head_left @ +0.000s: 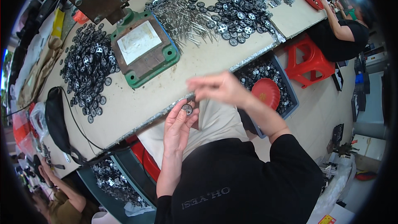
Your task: The person assembles wheel components by inserting metal pins through plastic wheels and metal brackets by hand, and then compresses the assembled parts using a small press machine.
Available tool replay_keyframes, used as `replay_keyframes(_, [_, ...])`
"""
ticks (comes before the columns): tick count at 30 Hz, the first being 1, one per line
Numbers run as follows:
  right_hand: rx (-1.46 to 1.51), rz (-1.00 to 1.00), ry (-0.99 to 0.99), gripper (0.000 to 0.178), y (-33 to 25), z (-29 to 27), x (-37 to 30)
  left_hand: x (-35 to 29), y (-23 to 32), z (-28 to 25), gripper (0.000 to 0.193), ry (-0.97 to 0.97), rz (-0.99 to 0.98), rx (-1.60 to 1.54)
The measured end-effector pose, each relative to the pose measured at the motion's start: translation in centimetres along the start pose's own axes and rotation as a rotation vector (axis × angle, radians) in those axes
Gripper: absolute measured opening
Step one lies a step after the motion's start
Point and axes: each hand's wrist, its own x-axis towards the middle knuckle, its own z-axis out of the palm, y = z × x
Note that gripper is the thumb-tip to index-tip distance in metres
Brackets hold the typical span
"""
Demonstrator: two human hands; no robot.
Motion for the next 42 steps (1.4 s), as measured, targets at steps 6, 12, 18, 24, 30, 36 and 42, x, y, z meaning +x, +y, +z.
replay_keyframes(6, [-0.728,-0.066,0.356,0.026,1.8,-13.0,15.6,0.3,0.8,-0.1,0.034,-0.012,-0.021,-0.022])
replay_keyframes(12, [-1.058,-0.288,0.124,0.037,4.5,-10.8,30.1,0.3,1.6,-0.8,0.033,-0.017,0.008,-0.054])
replay_keyframes(18, [-1.415,-0.271,-0.08,0.047,4.9,-6.6,34.6,0.5,2.3,-0.4,0.031,-0.011,-0.027,-0.015])
replay_keyframes(24, [-1.247,-0.202,-0.127,0.045,6.2,-10.0,33.2,0.7,2.7,-0.2,0.03,-0.018,-0.059,0.017])
replay_keyframes(30, [-1.038,-0.35,-0.089,0.021,4.4,-10.9,27.4,1.0,2.5,-0.7,0.031,-0.047,-0.072,0.008])
replay_keyframes(36, [-0.974,-0.202,-0.164,0.017,1.1,-11.0,19.9,0.2,2.1,-0.8,0.03,-0.037,-0.067,-0.009])
replay_keyframes(42, [-0.733,-0.249,0.176,0.018,0.4,-11.6,16.0,0.2,2.1,-0.4,0.031,-0.054,-0.062,-0.014])
